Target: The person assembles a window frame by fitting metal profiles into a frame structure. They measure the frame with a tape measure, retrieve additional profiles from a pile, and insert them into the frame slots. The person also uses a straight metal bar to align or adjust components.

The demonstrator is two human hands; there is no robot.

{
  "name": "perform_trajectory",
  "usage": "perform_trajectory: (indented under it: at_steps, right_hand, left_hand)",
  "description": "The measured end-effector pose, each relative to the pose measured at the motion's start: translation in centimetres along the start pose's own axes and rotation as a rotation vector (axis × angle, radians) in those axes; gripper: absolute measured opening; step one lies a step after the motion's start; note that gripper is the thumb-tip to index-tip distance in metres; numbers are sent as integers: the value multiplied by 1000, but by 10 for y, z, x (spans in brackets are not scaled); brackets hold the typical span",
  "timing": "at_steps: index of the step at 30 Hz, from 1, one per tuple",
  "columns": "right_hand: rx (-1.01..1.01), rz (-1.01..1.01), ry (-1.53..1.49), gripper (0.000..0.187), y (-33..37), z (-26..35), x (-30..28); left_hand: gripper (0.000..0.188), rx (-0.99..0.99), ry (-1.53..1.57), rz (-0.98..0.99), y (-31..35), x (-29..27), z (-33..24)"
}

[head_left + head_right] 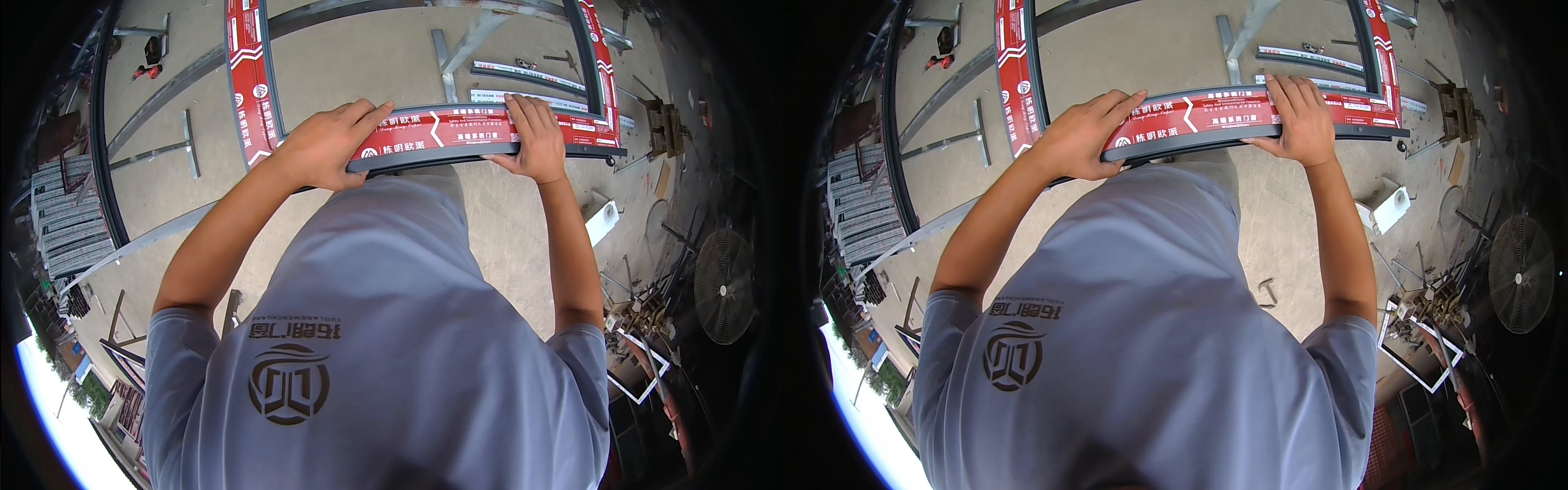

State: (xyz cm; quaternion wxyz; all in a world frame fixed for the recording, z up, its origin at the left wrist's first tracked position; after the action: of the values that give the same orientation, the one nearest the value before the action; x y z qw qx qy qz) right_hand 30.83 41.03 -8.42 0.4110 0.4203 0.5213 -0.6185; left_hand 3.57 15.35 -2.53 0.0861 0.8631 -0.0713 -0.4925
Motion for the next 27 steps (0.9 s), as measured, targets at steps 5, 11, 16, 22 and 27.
perform_trajectory:
  at_steps: [5,11,16,22,27]
  right_hand:
    - [-22,-2,9,102,-1,1,-1]
    - [-43,39,4,103,-4,4,-2]
    - [-68,38,31,104,0,5,1]
    - [-50,69,-5,103,-1,7,-2]
    - [-74,61,0,102,-5,10,-4]
  left_hand:
    - [100,-8,7,-4,3,0,2]
    - [91,-35,-83,-204,13,6,-10]
    - [44,-37,135,-756,63,4,-19]
    - [23,-667,84,-1325,195,-3,19]
    - [77,-1421,480,-1782,251,10,84]
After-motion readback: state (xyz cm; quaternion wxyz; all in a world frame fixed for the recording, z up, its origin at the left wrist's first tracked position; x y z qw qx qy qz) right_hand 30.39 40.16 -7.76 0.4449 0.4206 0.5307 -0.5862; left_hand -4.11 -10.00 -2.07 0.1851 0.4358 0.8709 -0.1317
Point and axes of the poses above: each hand's wrist, its own y-axis away from the middle knuckle, its own x-axis out of the palm, z = x × y, the point moved 1 cm from there along -y, towards the middle knuckle, and after that the axes turned 5 degrees about -x, right-handed, at the moved point
